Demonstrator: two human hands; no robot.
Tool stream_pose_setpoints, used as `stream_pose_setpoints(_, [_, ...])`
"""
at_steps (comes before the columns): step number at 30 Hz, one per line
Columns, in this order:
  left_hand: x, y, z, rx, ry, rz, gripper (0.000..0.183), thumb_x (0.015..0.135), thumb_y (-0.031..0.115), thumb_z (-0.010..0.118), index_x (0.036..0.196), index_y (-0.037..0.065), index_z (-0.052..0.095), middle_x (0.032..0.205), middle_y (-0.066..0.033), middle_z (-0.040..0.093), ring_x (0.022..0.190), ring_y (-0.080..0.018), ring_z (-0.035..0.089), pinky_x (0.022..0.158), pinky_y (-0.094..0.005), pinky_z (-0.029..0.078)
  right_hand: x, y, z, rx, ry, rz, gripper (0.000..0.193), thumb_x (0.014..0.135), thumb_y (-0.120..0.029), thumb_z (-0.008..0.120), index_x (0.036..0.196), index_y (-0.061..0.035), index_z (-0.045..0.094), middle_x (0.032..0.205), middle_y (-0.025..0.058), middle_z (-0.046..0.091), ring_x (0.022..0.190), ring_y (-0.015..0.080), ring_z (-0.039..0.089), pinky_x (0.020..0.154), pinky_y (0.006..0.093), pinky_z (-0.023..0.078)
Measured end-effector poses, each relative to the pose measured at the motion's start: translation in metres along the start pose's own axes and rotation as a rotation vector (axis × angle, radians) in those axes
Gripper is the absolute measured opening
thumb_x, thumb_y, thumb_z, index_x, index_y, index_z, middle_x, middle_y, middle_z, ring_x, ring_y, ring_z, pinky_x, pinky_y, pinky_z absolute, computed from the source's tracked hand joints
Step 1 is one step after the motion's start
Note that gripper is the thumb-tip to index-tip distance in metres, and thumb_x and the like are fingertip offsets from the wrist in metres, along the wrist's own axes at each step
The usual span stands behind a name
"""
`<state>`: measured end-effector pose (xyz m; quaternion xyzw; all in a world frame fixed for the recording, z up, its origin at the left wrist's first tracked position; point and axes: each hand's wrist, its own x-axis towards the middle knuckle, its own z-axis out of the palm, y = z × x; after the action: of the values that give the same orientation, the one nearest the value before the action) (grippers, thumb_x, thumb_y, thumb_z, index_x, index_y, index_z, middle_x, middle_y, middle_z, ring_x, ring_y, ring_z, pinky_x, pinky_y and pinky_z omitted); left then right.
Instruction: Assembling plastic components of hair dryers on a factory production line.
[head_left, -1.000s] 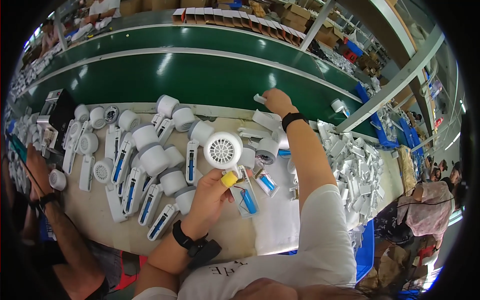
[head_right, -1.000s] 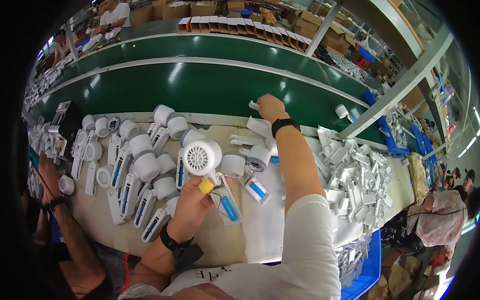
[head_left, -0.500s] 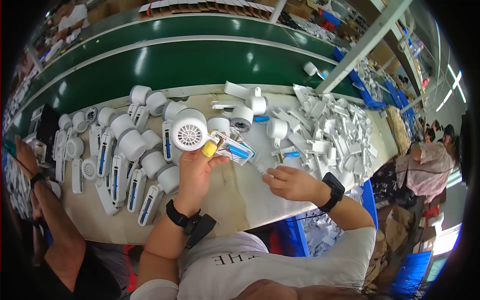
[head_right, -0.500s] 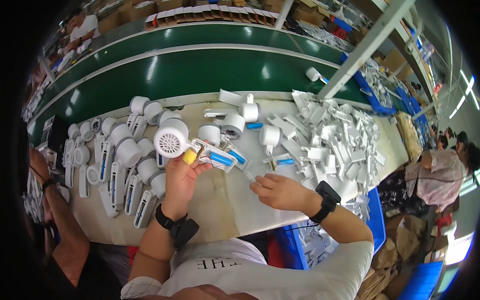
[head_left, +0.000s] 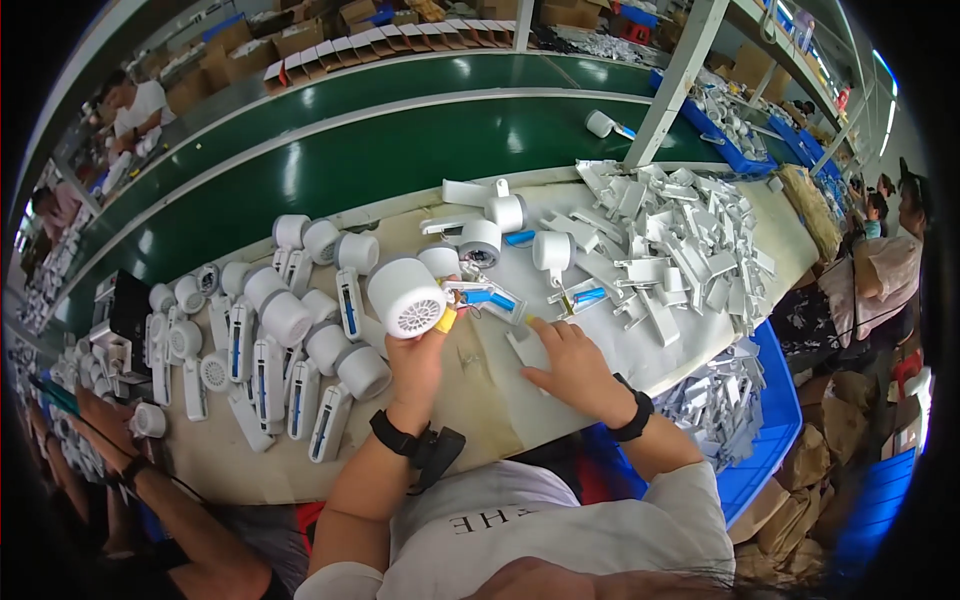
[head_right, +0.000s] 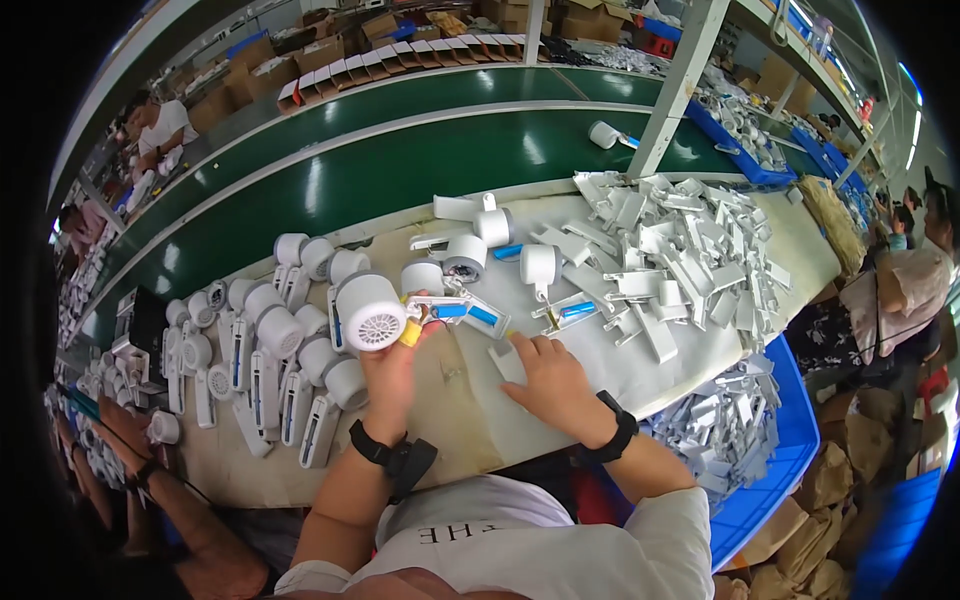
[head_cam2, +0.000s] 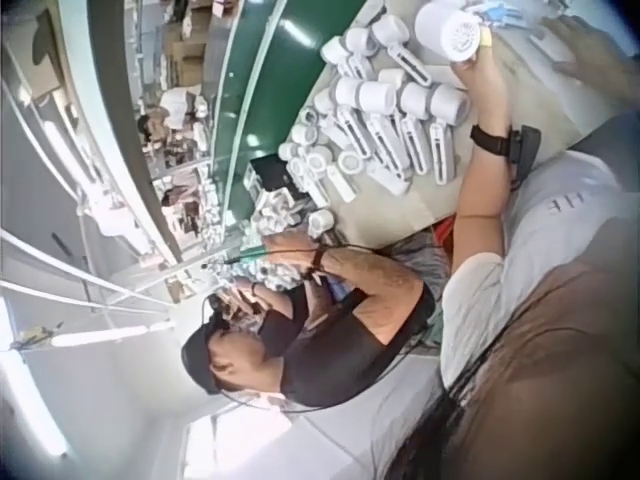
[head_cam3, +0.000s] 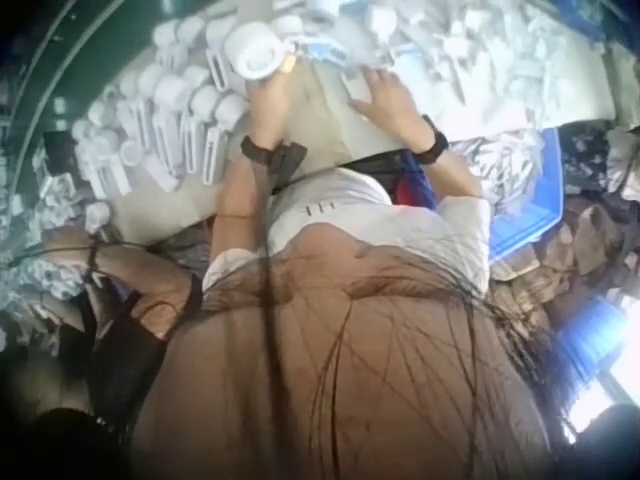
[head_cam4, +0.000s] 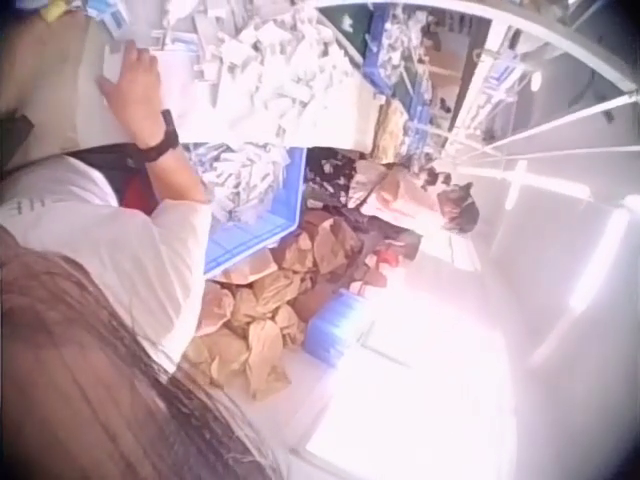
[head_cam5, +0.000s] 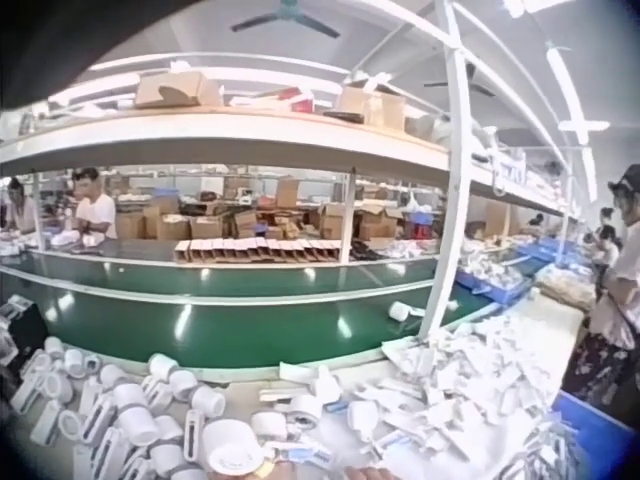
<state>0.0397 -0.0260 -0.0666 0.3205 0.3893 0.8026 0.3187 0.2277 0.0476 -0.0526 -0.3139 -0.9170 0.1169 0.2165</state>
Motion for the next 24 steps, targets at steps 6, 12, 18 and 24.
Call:
stream_pose_setpoints(6, [-0.005, 0.009, 0.008, -0.111, 0.05, 0.035, 0.027, 0.082, -0.002, 0.056, 0.108, -0.005, 0.055, 0.108, -0.0122, 0.058, 0.097, -0.0206, 0.057, 0.083, -0.0365, 0.049, 0.018, -0.016, -0.02, 0.211, 0.141, -0.134, 0.041, 0.071, -0.013, 0.066, 0.11, -0.0048, 0.053, 0.088, 0.015, 0.055, 0.073, 0.0328, 0.056, 0.063, 0.0378, 0.047])
stream_pose_setpoints(12, [0.002, 0.008, 0.001, -0.247, 0.05, -0.19, 0.027, 0.088, 0.012, 0.05, 0.112, -0.002, 0.05, 0.11, -0.012, 0.056, 0.096, -0.0225, 0.058, 0.083, -0.0375, 0.049, 0.032, -0.014, -0.007, 0.263, 0.084, -0.339, 0.039, 0.076, -0.014, 0.064, 0.112, -0.0049, 0.053, 0.088, 0.0143, 0.055, 0.072, 0.0316, 0.056, 0.063, 0.0364, 0.046])
stream_pose_setpoints(18, [-0.001, 0.001, -0.007, -0.462, 0.171, -0.311, 0.027, 0.088, 0.015, 0.05, 0.111, 0.001, 0.047, 0.107, -0.0113, 0.056, 0.095, -0.0226, 0.058, 0.082, -0.0375, 0.049, 0.045, -0.017, -0.022, 0.372, -0.064, -0.089, 0.044, 0.079, -0.019, 0.062, 0.119, -0.0053, 0.048, 0.092, 0.0158, 0.055, 0.077, 0.0316, 0.055, 0.065, 0.0362, 0.046])
stream_pose_setpoints(24, [-0.004, -0.003, -0.003, -0.157, 0.201, -0.119, 0.023, 0.085, 0.006, 0.056, 0.107, 0.0, 0.054, 0.107, -0.0082, 0.056, 0.094, -0.0166, 0.057, 0.082, -0.0301, 0.048, 0.058, -0.039, -0.019, 0.177, 0.008, -0.321, 0.059, 0.066, -0.019, 0.071, 0.12, -0.0083, 0.049, 0.099, 0.0119, 0.054, 0.086, 0.0301, 0.055, 0.072, 0.0374, 0.048])
